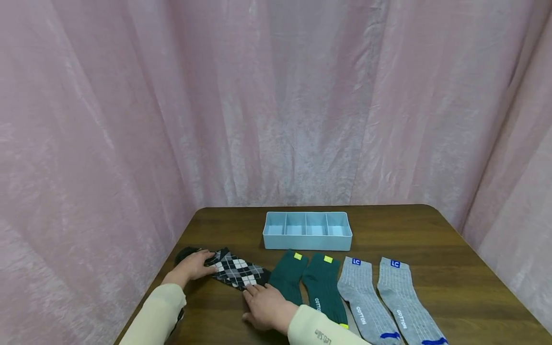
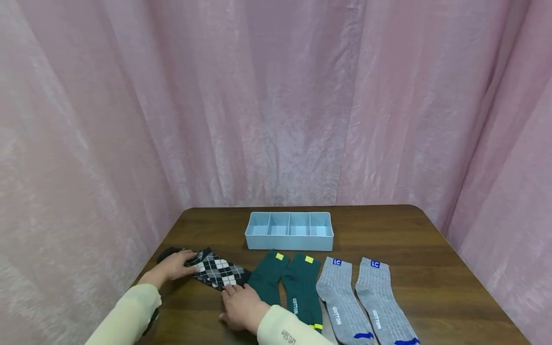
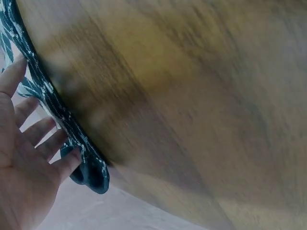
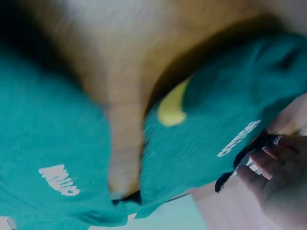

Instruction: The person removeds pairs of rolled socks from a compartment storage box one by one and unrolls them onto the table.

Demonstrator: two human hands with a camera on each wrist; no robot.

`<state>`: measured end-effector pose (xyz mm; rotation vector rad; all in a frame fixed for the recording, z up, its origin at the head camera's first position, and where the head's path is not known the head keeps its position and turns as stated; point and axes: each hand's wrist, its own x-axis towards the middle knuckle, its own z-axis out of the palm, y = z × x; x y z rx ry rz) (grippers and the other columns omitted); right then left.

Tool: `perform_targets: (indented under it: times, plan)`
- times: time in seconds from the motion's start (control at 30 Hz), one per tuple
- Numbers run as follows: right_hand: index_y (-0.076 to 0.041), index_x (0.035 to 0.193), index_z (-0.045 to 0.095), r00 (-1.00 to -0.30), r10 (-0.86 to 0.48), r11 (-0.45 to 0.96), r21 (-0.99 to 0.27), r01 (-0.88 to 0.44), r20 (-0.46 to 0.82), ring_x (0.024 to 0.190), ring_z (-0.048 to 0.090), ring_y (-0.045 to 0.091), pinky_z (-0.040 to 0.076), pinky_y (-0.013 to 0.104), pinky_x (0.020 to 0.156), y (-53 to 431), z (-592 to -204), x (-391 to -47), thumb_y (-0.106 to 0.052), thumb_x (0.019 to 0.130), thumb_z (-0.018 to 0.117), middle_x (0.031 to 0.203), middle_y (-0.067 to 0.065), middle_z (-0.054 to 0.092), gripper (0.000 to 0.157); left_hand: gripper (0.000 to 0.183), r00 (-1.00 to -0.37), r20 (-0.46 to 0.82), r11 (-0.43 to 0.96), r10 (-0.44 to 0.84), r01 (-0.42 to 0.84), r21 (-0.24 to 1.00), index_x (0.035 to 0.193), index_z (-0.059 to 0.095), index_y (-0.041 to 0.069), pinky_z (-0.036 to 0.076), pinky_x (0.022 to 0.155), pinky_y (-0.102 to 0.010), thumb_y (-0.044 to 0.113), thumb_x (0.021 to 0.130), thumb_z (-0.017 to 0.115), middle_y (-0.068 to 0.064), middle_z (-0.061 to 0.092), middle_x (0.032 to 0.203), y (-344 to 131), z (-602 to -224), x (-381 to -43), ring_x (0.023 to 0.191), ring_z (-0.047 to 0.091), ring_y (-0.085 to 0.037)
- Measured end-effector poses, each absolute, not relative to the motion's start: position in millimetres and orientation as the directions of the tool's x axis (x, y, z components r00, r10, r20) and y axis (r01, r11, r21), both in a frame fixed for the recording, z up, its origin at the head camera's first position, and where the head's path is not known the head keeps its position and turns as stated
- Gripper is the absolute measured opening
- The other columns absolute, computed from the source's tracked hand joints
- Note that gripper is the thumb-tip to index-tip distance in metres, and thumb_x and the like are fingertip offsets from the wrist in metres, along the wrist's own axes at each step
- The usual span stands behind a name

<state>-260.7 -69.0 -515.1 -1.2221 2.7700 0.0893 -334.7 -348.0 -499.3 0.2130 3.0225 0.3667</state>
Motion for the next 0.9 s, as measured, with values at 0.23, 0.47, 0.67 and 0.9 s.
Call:
perform_targets:
  times: [0.23,0.47,0.67,0.9]
  plan:
    - [-0.023,0.146,0.049,-0.704,-0.693,0.711,0.012,-0.703,-0.158,0.138,0.04,0.013,0.038,0.042,0.108,-68.0,-512.2,-271.7,-0.057,0.098,0.05,0.152,-0.009,0.042,0.059,0.062,-0.988,-0.049,0.969,0.147,0.134,0.209,0.136,0.058,0.001,0.035,0.103,-0.062,0.042,0.091,0.07,-0.029,0.047,0.142,-352.2,-497.8,-329.3,0.131,0.041,-0.049]
    - [-0.023,0.148,0.047,-0.731,-0.662,0.742,-0.004,-0.671,-0.164,0.14,0.037,0.014,0.036,0.044,0.11,-66.9,-511.8,-280.0,-0.055,0.099,0.05,0.154,-0.009,0.04,0.059,0.055,-0.988,0.007,0.975,0.151,0.15,0.165,0.13,0.063,0.001,0.04,0.099,-0.062,0.039,0.091,0.07,-0.028,0.053,0.135,-358.7,-500.8,-322.0,0.125,0.049,-0.048]
    - [-0.023,0.15,0.045,-0.759,-0.633,0.768,-0.005,-0.64,-0.156,0.143,0.033,0.015,0.032,0.046,0.112,-61.6,-510.6,-285.9,-0.053,0.099,0.05,0.156,-0.009,0.036,0.059,0.04,-0.987,0.049,0.982,0.151,0.155,0.111,0.115,0.073,0.006,0.047,0.091,-0.059,0.038,0.089,0.072,-0.023,0.062,0.12,-364.5,-498.0,-316.4,0.111,0.058,-0.044]
    - [-0.023,0.151,0.043,-0.763,-0.631,0.773,-0.025,-0.634,-0.139,0.145,0.029,0.017,0.03,0.047,0.114,-58.1,-513.9,-289.0,-0.053,0.099,0.051,0.158,-0.005,0.033,0.061,0.026,-0.96,0.101,0.947,0.259,0.274,0.17,0.105,0.073,0.005,0.048,0.093,-0.052,0.018,0.084,0.079,-0.013,0.066,0.111,-371.3,-497.8,-317.7,0.108,0.061,-0.037]
